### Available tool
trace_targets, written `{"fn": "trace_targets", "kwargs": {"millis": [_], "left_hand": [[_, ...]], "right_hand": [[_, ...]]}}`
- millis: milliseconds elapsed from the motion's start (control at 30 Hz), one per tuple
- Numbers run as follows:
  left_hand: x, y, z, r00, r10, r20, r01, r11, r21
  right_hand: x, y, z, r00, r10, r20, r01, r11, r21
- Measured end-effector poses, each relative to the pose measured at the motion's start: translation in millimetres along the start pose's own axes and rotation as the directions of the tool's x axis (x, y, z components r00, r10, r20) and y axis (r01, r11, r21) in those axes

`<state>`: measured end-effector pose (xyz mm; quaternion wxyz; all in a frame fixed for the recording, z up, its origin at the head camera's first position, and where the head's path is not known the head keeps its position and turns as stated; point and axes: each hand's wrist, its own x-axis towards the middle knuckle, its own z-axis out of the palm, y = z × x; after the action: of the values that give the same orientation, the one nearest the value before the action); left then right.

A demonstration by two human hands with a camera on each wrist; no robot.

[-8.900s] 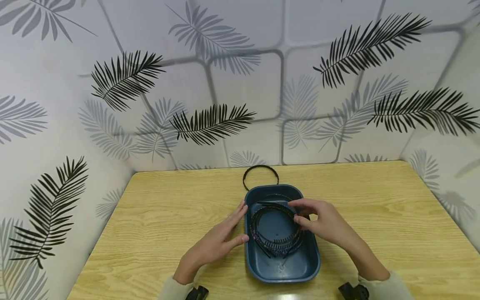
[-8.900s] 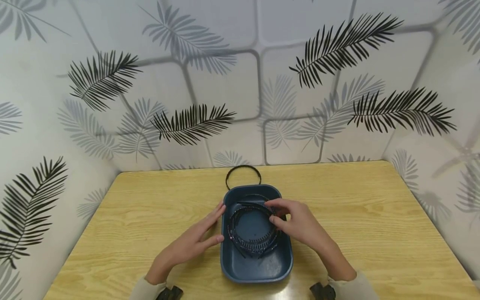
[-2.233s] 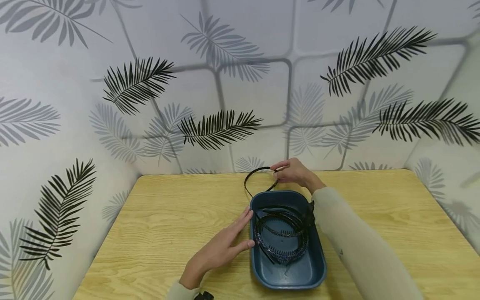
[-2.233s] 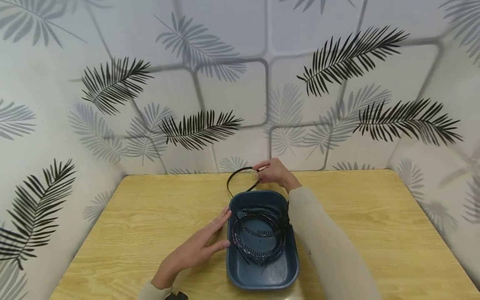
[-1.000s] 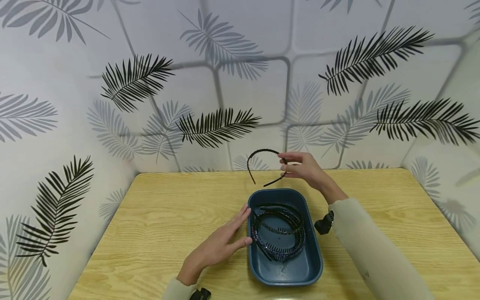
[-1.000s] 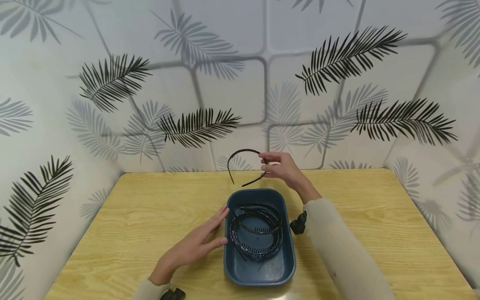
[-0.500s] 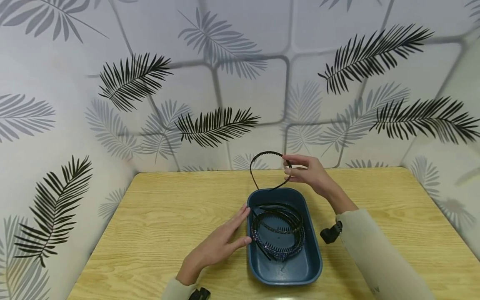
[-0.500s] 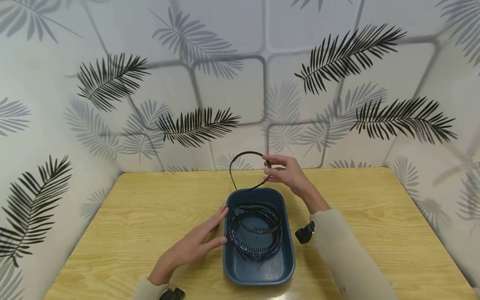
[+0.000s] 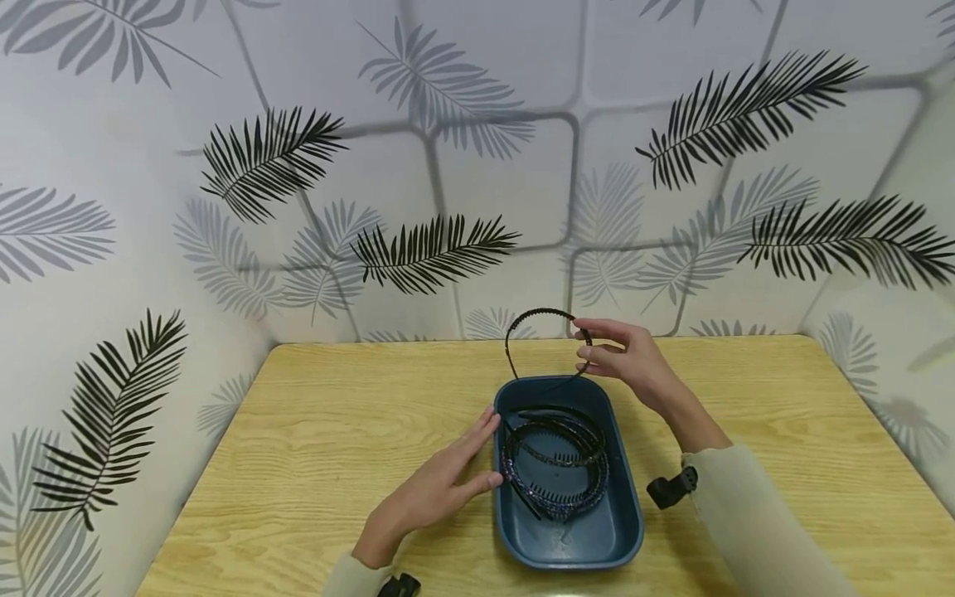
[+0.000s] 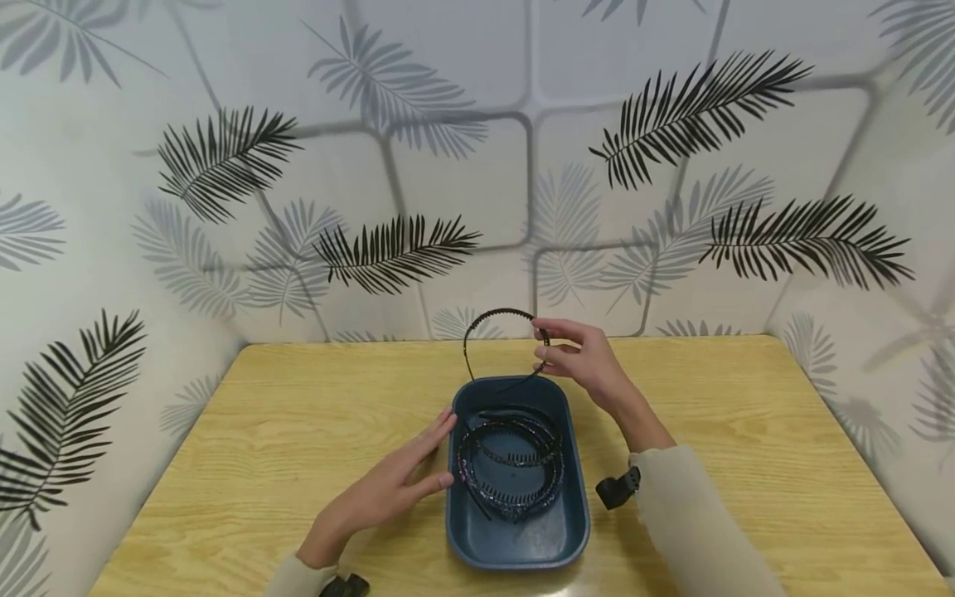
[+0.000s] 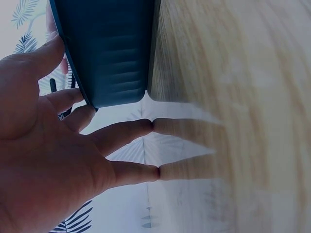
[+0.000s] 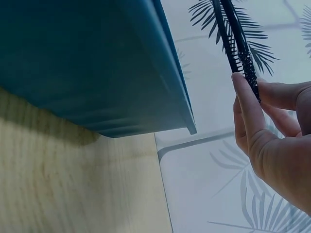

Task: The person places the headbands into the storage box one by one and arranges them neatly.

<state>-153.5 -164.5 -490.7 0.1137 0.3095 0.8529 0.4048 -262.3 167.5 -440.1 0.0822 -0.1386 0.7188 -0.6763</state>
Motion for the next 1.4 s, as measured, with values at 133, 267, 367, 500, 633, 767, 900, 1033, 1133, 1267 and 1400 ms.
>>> {"fn": "trace_targets", "kwargs": {"millis": [133,267,367,500,633,767,900,1033,1133,1267,1400], "left_hand": [[0.6,-0.5,-0.9,1.0,-0.005,0.001,0.005,1.0,0.005],[1.3,-1.6,-1.2,1.0,-0.003,0.002,0.003,1.0,0.003],[1.2,-2.2,-0.7,1.0,-0.002,0.002,0.002,1.0,0.004],[0.7,-2.0,-0.5,1.0,0.003,-0.001,-0.003,1.0,0.013],[0.9,-2.5,0.0,1.0,0.009,-0.003,-0.009,1.0,0.02],[1.0,-2.8,0.2,1.0,0.008,-0.004,-0.008,1.0,0.018],[0.7,-1.8,-0.2,1.0,0.006,-0.005,-0.006,1.0,0.021],[0.6,-0.8,-0.5,1.0,0.012,-0.01,-0.012,1.0,0.019],[0.7,-0.1,-0.7,1.0,0.016,-0.01,-0.016,1.0,0.014],[0.7,-0.2,-0.4,1.0,0.013,-0.011,-0.013,1.0,0.015],[0.3,-0.6,0.3,1.0,0.014,-0.013,-0.014,1.0,0.019]], "right_hand": [[-5.4,3.2,1.7,1.0,-0.004,-0.007,0.004,1.0,-0.005],[-11.7,5.4,3.5,1.0,-0.017,-0.009,0.017,1.0,-0.002],[-16.7,6.2,5.1,1.0,-0.021,-0.007,0.021,1.0,0.006],[-23.0,7.0,6.6,1.0,-0.025,-0.01,0.025,0.999,0.022],[-28.9,7.9,7.9,1.0,-0.018,-0.02,0.018,1.0,0.019],[-35.4,8.8,9.6,1.0,-0.01,-0.021,0.01,1.0,0.026],[-41.6,10.1,11.1,1.0,-0.001,-0.021,0.002,0.999,0.042],[-47.4,12.2,11.8,1.0,0.009,-0.02,-0.008,0.999,0.047],[-51.8,14.1,11.8,1.0,0.013,-0.015,-0.013,0.999,0.049],[-57.1,16.6,12.1,1.0,0.018,-0.009,-0.018,0.998,0.054],[-61.6,18.9,12.8,1.0,0.015,-0.009,-0.015,0.999,0.046]]}}
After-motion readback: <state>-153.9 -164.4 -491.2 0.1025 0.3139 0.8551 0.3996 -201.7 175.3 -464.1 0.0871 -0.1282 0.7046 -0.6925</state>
